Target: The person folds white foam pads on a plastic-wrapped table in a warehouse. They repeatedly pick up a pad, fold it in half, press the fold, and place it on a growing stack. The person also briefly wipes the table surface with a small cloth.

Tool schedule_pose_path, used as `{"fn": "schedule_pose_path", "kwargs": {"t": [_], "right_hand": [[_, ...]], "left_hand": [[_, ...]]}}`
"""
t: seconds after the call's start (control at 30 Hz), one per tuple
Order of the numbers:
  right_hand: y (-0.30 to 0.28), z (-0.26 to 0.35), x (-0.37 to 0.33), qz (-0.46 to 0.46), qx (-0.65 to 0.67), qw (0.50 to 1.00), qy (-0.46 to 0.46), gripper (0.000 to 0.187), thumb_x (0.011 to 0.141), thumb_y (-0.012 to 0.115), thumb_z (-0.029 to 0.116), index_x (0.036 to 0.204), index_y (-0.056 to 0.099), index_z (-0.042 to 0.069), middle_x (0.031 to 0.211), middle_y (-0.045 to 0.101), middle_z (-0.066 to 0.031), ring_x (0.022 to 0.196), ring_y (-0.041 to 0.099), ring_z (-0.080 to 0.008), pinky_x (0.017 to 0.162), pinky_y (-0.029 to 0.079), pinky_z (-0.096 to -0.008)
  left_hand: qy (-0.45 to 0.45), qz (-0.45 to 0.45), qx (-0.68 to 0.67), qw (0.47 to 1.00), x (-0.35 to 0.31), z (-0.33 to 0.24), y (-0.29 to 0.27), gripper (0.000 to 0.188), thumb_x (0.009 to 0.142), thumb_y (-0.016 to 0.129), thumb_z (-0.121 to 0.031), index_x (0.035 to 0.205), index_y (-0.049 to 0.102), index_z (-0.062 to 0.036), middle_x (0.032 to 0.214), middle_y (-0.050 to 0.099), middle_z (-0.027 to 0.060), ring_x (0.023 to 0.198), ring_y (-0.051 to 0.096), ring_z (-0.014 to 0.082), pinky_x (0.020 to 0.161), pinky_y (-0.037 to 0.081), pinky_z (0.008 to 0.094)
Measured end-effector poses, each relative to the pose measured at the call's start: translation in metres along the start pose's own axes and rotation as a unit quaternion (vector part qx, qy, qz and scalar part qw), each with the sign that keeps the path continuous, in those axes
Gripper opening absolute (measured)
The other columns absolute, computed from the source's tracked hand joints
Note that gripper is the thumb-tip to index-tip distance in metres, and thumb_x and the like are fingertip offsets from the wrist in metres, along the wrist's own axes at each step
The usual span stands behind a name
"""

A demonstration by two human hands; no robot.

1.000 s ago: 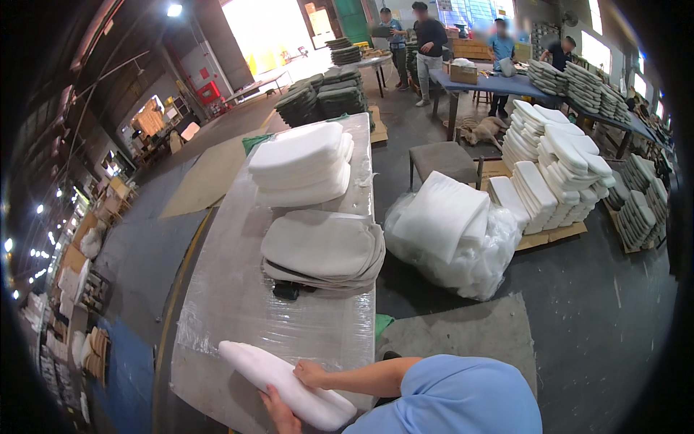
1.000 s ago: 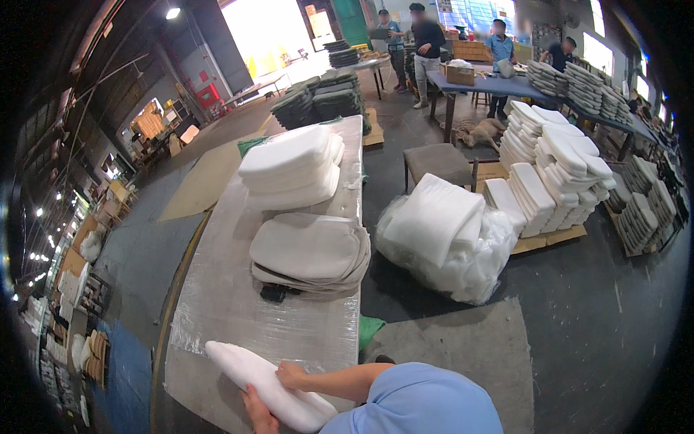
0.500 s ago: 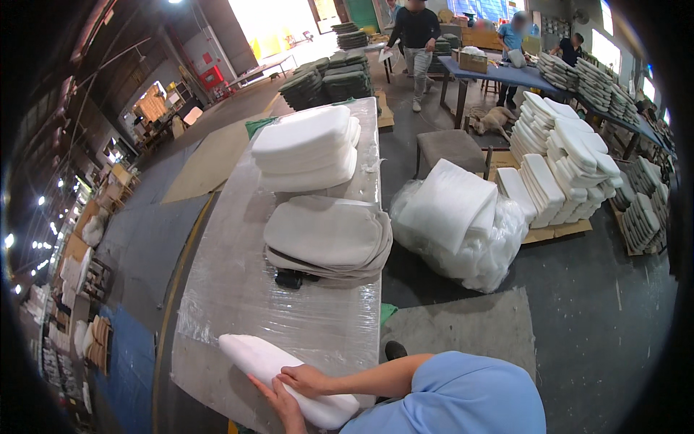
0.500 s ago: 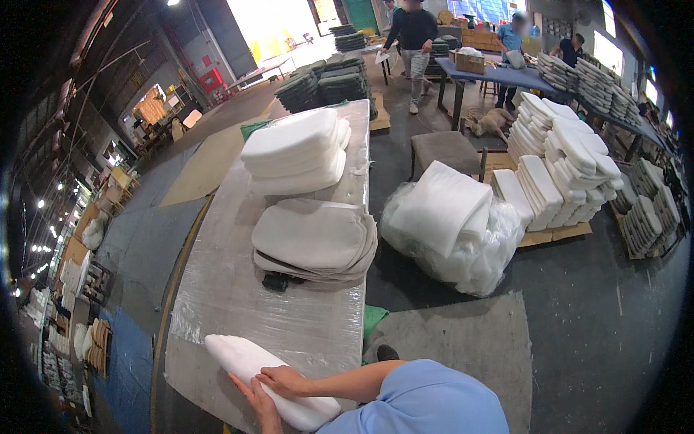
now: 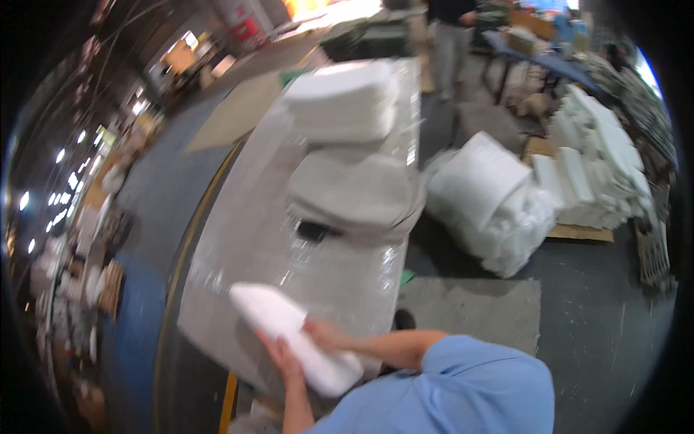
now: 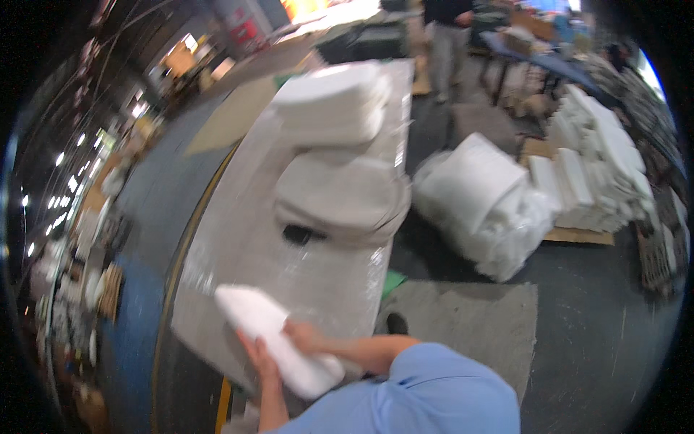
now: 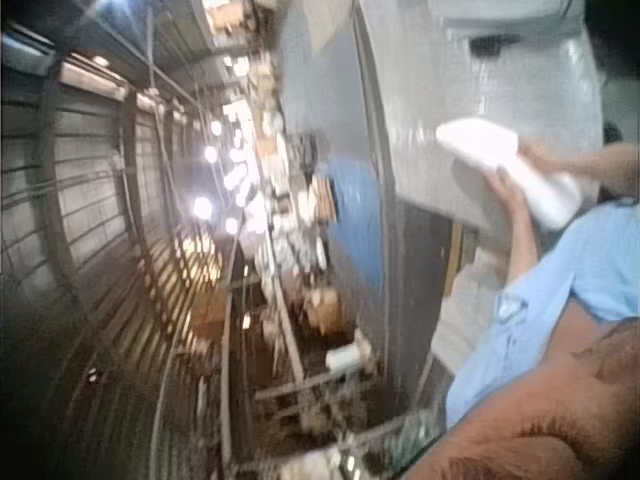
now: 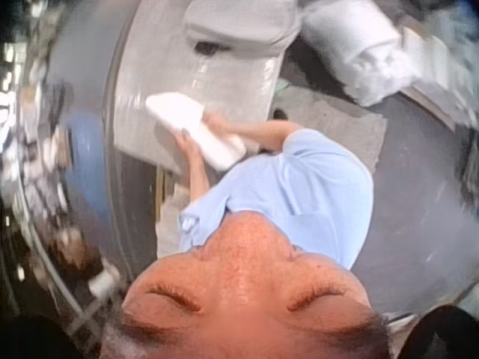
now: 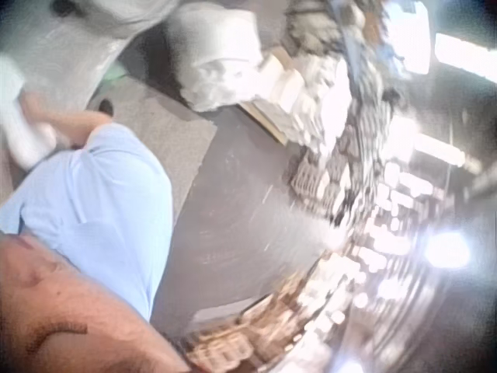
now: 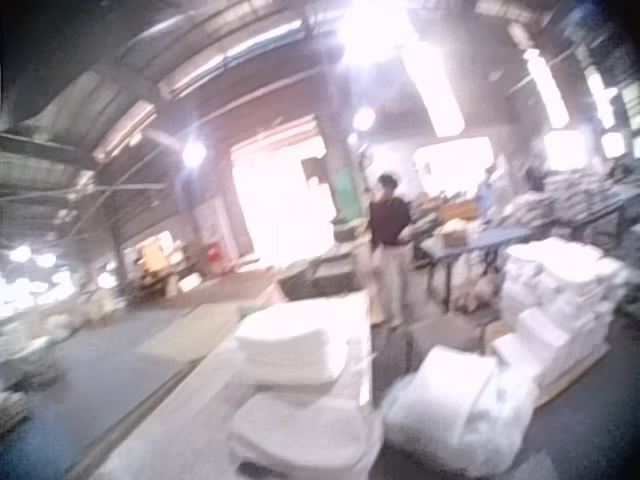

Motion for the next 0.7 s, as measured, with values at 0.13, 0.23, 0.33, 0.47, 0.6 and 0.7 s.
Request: {"fn": "schedule_pose_path", "kwargs": {"t": [0.13,0.23,0.33,0.47,0.6,0.7], "right_hand": [[-0.018,-0.024,-0.012,-0.045,-0.01,0.982,0.182,0.025,0.099,0.059,0.018,0.12,0.068,0.009,0.099,0.076,-0.0172,0.094,0.074,-0.0331,0.083,0.057,-0.0481],[-0.029,-0.021,-0.02,-0.026,0.073,0.96,0.269,0.025,0.104,0.057,0.028,0.113,0.07,0.009,0.101,0.076,-0.0157,0.089,0.071,-0.0342,0.082,0.054,-0.0451],[-0.035,-0.002,-0.024,0.007,0.133,0.951,0.278,0.037,0.107,0.054,0.038,0.105,0.071,0.005,0.098,0.075,-0.0163,0.085,0.069,-0.0314,0.079,0.052,-0.0445],[-0.032,0.046,-0.02,0.036,0.11,0.974,0.196,0.043,0.108,0.052,0.044,0.107,0.068,0.004,0.1,0.074,-0.0193,0.089,0.07,-0.0367,0.081,0.053,-0.0487],[-0.014,0.081,-0.026,0.072,0.01,0.994,0.081,0.039,0.108,0.053,0.042,0.104,0.063,0.004,0.103,0.074,-0.0217,0.096,0.069,-0.0435,0.083,0.053,-0.0546],[-0.013,0.059,-0.019,0.049,-0.024,0.996,0.069,0.034,0.108,0.054,0.035,0.099,0.062,0.004,0.098,0.073,-0.0242,0.093,0.069,-0.0465,0.081,0.052,-0.0573]], "left_hand": [[-0.027,0.003,0.039,0.999,-0.007,-0.005,0.0,0.069,0.113,0.044,-0.018,0.171,0.009,-0.0027,0.178,0.009,0.0213,0.165,0.012,0.0328,0.133,0.01,0.0414],[-0.073,-0.004,0.071,0.995,-0.023,-0.028,-0.011,0.073,0.115,0.043,-0.034,0.172,0.007,-0.0083,0.177,0.015,0.0201,0.161,0.023,0.034,0.129,0.022,0.0416],[-0.115,-0.004,-0.038,0.993,-0.029,-0.031,-0.015,0.073,0.116,0.036,-0.046,0.174,0.004,-0.015,0.175,0.02,0.0183,0.155,0.034,0.0333,0.126,0.03,0.042],[-0.118,-0.021,-0.035,0.992,-0.03,-0.026,-0.019,0.072,0.116,0.035,-0.049,0.174,0.005,-0.018,0.175,0.02,0.0187,0.155,0.035,0.0336,0.125,0.032,0.0425],[-0.108,-0.037,0.008,0.993,-0.027,-0.027,-0.011,0.07,0.116,0.034,-0.046,0.174,0.006,-0.0192,0.175,0.021,0.0191,0.154,0.035,0.0341,0.124,0.034,0.0425],[-0.117,-0.046,0.027,0.992,-0.026,-0.033,-0.005,0.069,0.116,0.033,-0.044,0.174,0.007,-0.0177,0.175,0.021,0.0195,0.154,0.035,0.035,0.124,0.034,0.0424]]}}
Point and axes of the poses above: each hand's wrist, its own x-axis towards the middle knuckle, its own y-axis out of the palm, z = x × y, the point moved 5 cm from there along x, towards the middle knuckle
